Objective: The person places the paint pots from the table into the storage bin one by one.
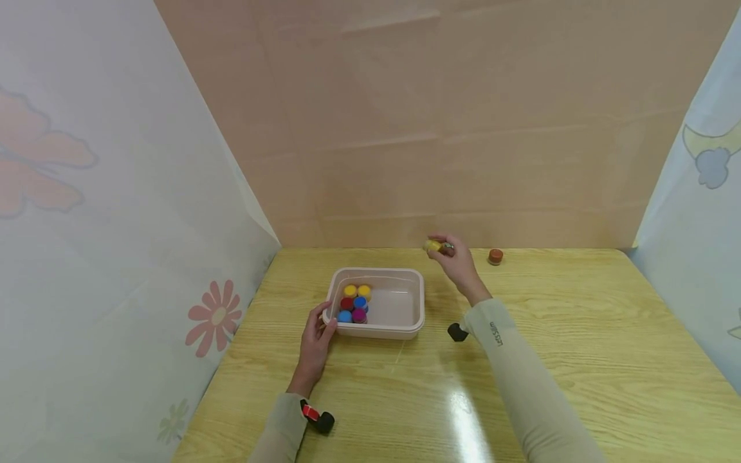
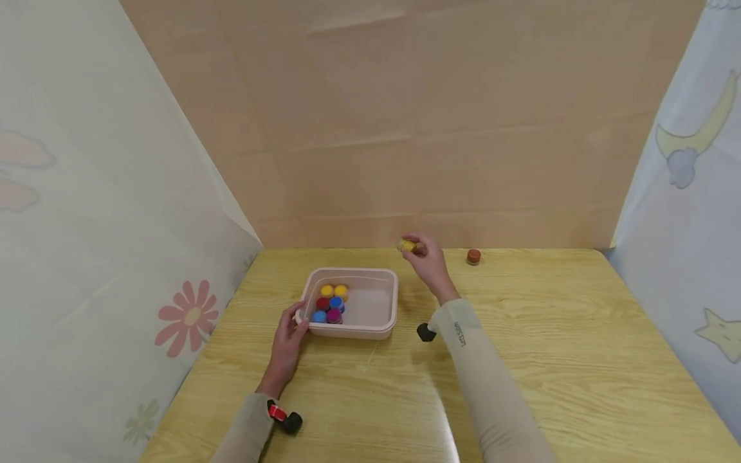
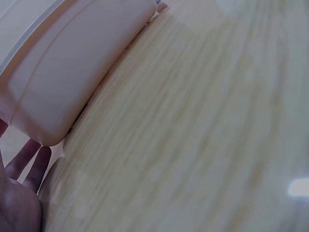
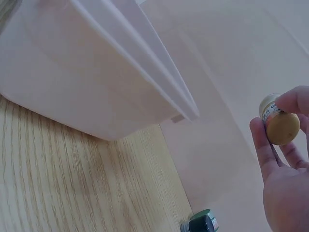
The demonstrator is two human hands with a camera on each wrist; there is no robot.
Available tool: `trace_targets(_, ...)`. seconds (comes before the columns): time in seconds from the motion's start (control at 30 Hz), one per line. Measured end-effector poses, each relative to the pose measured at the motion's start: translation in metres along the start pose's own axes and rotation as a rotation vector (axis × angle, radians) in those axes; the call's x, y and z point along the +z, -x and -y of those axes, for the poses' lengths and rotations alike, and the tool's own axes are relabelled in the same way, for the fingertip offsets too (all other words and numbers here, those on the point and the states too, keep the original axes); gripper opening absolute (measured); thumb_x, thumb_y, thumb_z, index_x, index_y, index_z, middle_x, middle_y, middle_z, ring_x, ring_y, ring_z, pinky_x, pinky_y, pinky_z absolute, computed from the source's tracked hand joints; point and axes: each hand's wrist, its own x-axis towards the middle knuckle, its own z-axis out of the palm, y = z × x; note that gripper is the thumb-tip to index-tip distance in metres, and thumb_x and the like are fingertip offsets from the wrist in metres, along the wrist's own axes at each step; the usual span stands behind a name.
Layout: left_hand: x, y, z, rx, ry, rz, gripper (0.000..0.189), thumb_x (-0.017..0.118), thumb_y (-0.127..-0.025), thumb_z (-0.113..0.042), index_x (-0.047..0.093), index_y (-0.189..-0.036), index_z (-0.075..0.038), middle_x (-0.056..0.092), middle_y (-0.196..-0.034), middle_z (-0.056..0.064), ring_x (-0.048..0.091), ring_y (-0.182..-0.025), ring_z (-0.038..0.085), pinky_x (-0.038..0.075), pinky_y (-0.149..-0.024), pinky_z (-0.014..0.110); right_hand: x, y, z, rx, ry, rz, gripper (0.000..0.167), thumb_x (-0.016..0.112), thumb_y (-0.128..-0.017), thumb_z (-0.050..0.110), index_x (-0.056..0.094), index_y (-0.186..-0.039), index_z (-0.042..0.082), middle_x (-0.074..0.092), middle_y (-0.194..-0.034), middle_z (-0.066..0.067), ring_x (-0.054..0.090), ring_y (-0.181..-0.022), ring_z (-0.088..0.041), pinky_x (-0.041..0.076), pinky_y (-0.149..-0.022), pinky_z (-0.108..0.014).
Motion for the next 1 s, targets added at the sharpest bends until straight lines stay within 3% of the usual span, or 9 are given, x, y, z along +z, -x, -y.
trace_targets(0.17,0.0,0.0,0.001,0.002,0.0,0.002,0.043,0.059,-0.107,-0.031,0.049,-0.149,-0.03,0.039,-0.162,0.003,0.051,-0.139,0.03,0.044,-0.099,0.015,0.003,0.002,0.003,0.026,-0.022,-0.01,0.041,0.069,-0.098,0.001,0.056,-0.136,-0.002,0.054,-0.14,-0.023,0.062,-0.105,-0.012,0.053,-0.085,-0.015)
trace_targets(0.37,0.0,0.001,0.001,0.009,-0.004,0.0,0.043,0.059,-0.107,-0.03,0.049,-0.149,-0.029,0.04,-0.162,0.004,0.052,-0.139,0.03,0.045,-0.099,0.016,0.007,0.003,0.007,0.048,0.02,-0.021,0.045,0.072,-0.098,0.008,0.054,-0.138,-0.002,0.054,-0.135,-0.023,0.062,-0.099,-0.015,0.054,-0.082,-0.02)
trace_targets(0.67,0.0,0.002,0.001,0.032,0.002,0.001,0.044,0.059,-0.107,-0.03,0.049,-0.149,-0.027,0.041,-0.161,0.005,0.052,-0.138,0.03,0.045,-0.099,0.016,0.021,0.006,0.014,0.03,0.089,0.035,0.045,0.074,-0.098,0.018,0.056,-0.134,-0.002,0.06,-0.13,-0.022,0.058,-0.115,-0.029,0.047,-0.097,-0.03)
trace_targets(0.8,0.0,0.002,0.001,0.021,0.011,0.004,0.044,0.059,-0.107,-0.03,0.049,-0.149,-0.027,0.041,-0.161,0.004,0.052,-0.138,0.03,0.045,-0.098,0.016,0.029,0.007,0.015,0.037,0.122,0.063,0.042,0.076,-0.096,0.021,0.058,-0.13,0.001,0.059,-0.126,-0.015,0.055,-0.111,-0.026,0.045,-0.094,-0.035)
trace_targets(1.0,0.0,-0.001,-0.001,-0.032,0.001,0.008,0.046,0.057,-0.108,-0.026,0.046,-0.152,-0.025,0.036,-0.165,0.006,0.048,-0.142,0.031,0.043,-0.101,0.018,0.04,0.011,0.017,0.05,0.123,0.109,0.045,0.075,-0.096,0.02,0.058,-0.132,-0.001,0.061,-0.13,-0.022,0.059,-0.11,-0.03,0.05,-0.095,-0.04)
